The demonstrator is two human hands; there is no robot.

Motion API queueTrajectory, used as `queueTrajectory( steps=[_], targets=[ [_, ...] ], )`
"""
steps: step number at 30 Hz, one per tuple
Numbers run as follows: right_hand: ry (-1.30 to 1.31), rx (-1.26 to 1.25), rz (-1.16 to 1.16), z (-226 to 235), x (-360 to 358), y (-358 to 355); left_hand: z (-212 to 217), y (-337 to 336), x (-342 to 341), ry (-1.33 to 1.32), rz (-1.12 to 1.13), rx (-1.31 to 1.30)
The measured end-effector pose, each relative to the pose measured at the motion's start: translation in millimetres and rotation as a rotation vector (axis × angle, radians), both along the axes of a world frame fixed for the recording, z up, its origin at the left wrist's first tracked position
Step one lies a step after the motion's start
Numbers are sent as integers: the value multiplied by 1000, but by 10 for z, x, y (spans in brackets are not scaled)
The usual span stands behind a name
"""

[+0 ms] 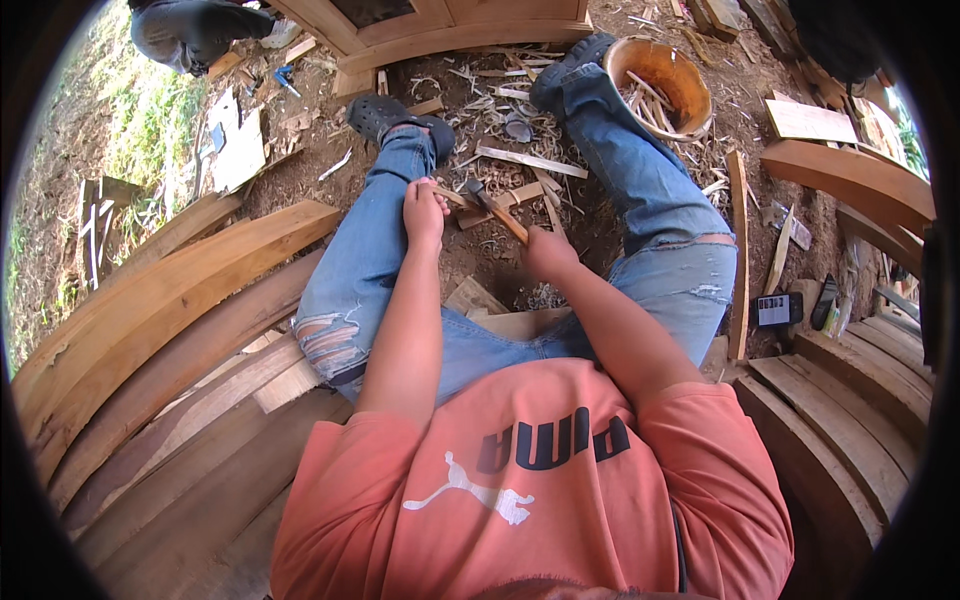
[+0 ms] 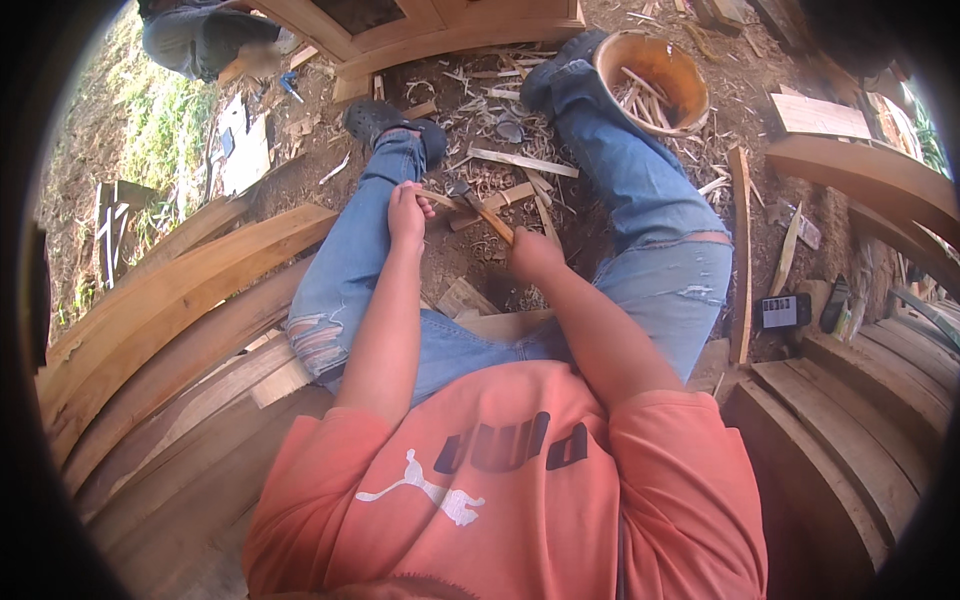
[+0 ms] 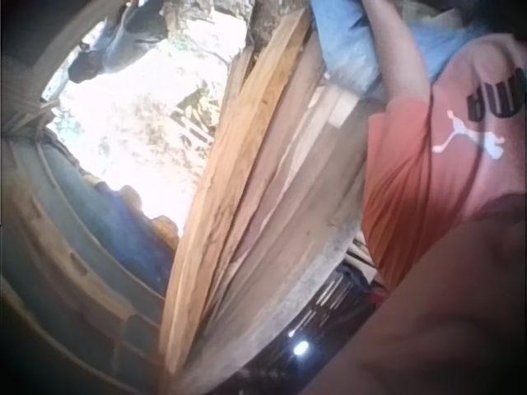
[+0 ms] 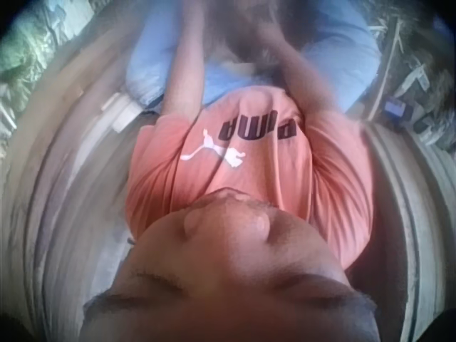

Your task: The person sits on the ground and repeatedly hammers nails into a small wooden piece using a hammer. Other workers are visible nearby assembling a wooden cabinet.

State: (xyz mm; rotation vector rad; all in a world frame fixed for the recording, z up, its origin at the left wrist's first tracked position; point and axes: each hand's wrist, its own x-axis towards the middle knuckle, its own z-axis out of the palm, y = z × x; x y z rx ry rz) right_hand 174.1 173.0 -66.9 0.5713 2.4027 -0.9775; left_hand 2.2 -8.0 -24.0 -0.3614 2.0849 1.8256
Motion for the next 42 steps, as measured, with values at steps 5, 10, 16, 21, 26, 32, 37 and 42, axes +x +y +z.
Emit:
queueTrajectory(
  steps=[5, 10, 16, 21, 26, 32, 37, 42],
  targets=[
    [111, -49, -69, 405, -48, 64, 9, -71, 126, -22, -25, -2],
    [118, -76, -97, 305, -16, 36, 91, 37, 158, -18, -49, 4],
    [-18, -68, -23, -10, 62, 72, 80, -32, 119, -33, -85, -31],
    [19, -72, -57, -11, -21, 117, 49, -134, 201, -79, -174, -89],
    [-233, -700, -375, 17, -78, 311, 100, -140, 209, -157, -226, -60],
    [-271, -30, 137, 284, -12, 445, -6, -133, 155, -136, -207, 8],
    [23, 222, 355, 1378, 36, 339, -186, -9, 191, -171, -243, 111],
    [799, -616, 599, 3786, 45, -313, -549, -147, 151, -59, -156, 171]
  ],
)
